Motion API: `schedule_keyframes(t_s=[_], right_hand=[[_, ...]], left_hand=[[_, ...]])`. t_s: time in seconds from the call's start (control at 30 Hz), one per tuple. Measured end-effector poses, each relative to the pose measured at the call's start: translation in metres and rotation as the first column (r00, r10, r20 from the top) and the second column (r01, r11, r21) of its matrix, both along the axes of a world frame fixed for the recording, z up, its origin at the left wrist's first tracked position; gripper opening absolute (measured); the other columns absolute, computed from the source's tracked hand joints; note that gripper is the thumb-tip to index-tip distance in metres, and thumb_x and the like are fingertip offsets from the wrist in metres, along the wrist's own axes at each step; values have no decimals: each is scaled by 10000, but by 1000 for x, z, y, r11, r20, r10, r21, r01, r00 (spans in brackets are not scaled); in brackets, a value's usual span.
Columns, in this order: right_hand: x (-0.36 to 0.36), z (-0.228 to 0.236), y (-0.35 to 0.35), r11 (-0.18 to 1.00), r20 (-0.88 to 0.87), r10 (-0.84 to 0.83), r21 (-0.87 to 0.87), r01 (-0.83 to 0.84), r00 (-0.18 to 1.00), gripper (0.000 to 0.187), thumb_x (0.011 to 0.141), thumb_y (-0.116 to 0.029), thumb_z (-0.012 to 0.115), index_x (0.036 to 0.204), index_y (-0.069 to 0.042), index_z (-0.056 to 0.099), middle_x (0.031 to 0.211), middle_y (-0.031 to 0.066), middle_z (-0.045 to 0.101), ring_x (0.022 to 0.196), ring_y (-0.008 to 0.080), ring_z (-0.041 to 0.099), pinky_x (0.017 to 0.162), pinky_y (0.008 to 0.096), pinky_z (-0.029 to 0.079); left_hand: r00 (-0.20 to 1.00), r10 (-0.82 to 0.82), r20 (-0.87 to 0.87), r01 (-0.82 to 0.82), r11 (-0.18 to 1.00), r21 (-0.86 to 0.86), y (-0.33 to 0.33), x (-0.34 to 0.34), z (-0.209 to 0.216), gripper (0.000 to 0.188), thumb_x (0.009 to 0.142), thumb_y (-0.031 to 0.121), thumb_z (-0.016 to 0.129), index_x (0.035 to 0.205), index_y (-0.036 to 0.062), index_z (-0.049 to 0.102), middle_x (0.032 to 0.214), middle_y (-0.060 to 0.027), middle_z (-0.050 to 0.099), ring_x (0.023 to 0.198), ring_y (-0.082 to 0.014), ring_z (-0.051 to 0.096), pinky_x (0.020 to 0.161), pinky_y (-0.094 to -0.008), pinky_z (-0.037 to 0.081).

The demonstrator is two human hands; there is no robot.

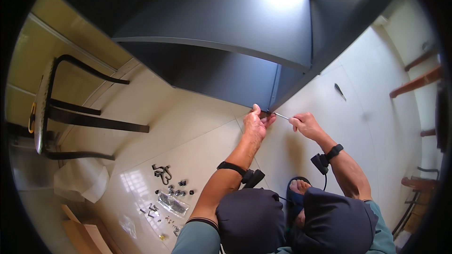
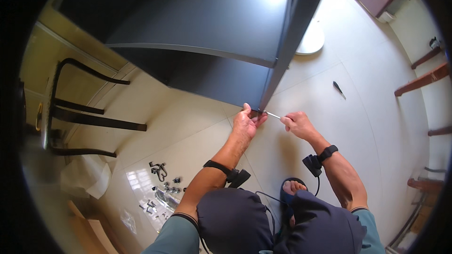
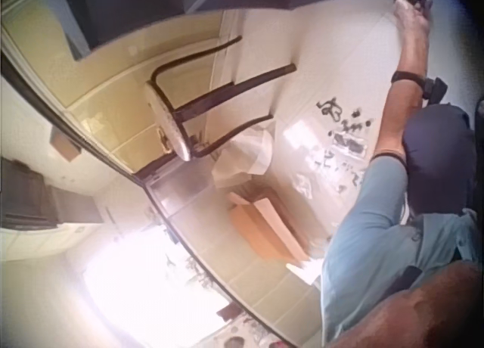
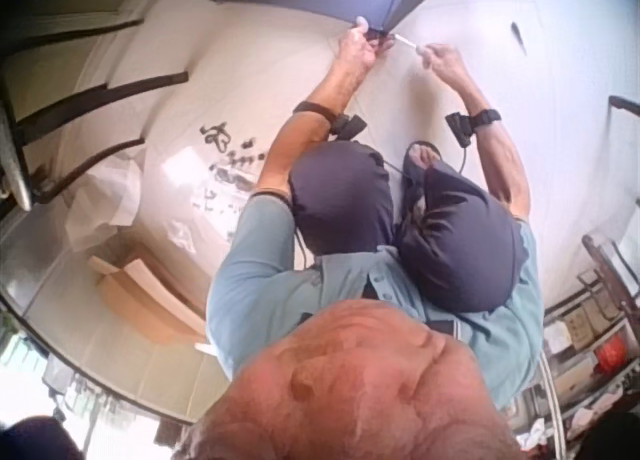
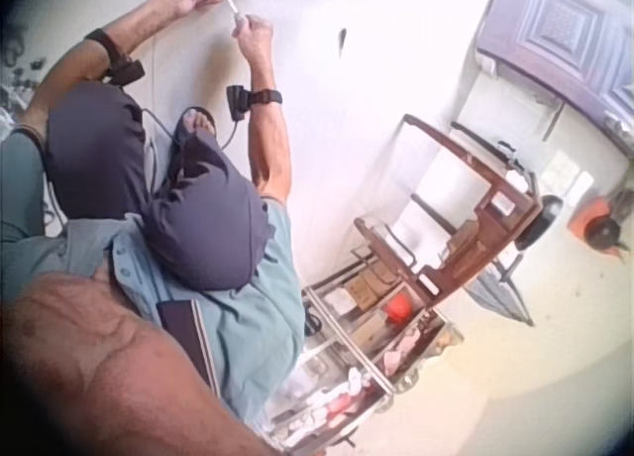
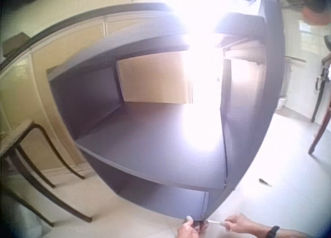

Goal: The person uses a screwdriver to attach panels of a grey cabinet together, handling screws and metal fasteners by hand while sitting on the floor.

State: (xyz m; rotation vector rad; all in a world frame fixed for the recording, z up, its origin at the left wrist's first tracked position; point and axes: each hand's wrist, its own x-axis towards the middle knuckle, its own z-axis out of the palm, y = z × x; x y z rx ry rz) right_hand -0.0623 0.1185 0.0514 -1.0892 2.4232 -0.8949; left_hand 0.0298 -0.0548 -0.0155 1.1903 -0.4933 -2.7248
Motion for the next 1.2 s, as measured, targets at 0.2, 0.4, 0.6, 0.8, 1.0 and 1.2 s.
schedule_keyframes(t_s=[0.2,0.4,0.6,0.8,1.0,1.2], right_hand=[[7,27,0,964,588,-234,242,107,774,268,799,-250,684,821,13,640,609,-12,522,570,124,491,537,294,441],[3,-4,13,985,139,-170,50,165,975,229,745,-188,738,747,7,618,669,124,599,600,220,576,575,335,469],[4,-6,11,998,-69,-61,8,62,996,214,841,-191,653,761,8,649,709,160,636,636,308,614,609,373,485],[-5,1,9,984,61,-53,171,42,997,341,911,-291,540,779,-5,668,639,116,640,619,288,626,637,360,496],[11,-1,6,983,141,-149,-85,162,979,184,836,-172,657,796,5,626,651,125,606,603,238,592,614,348,484],[6,10,9,995,59,-95,49,92,994,170,814,-145,685,835,16,634,651,125,596,612,234,588,613,351,480]], left_hand=[[997,75,-17,-74,996,43,5,0,0,376,974,328,542,1138,-5,480,936,-200,647,690,-311,663,625,-439,599],[996,91,-12,-91,996,18,4,2,11,359,969,315,557,1130,2,483,933,-198,651,685,-315,666,620,-421,601],[996,87,1,-87,996,16,-1,5,9,366,969,317,558,1133,-1,482,943,-198,646,684,-320,671,616,-422,600],[998,56,-10,-56,998,36,0,6,8,375,966,336,558,1134,9,482,946,-183,644,691,-328,675,615,-422,599],[1000,28,-5,-28,1000,-6,1,6,9,424,971,386,530,1150,4,489,1042,-181,628,843,-358,660,731,-453,583],[1000,14,3,-14,1000,-20,0,4,13,411,978,382,517,1168,19,483,1050,-175,626,850,-357,660,724,-456,581]])
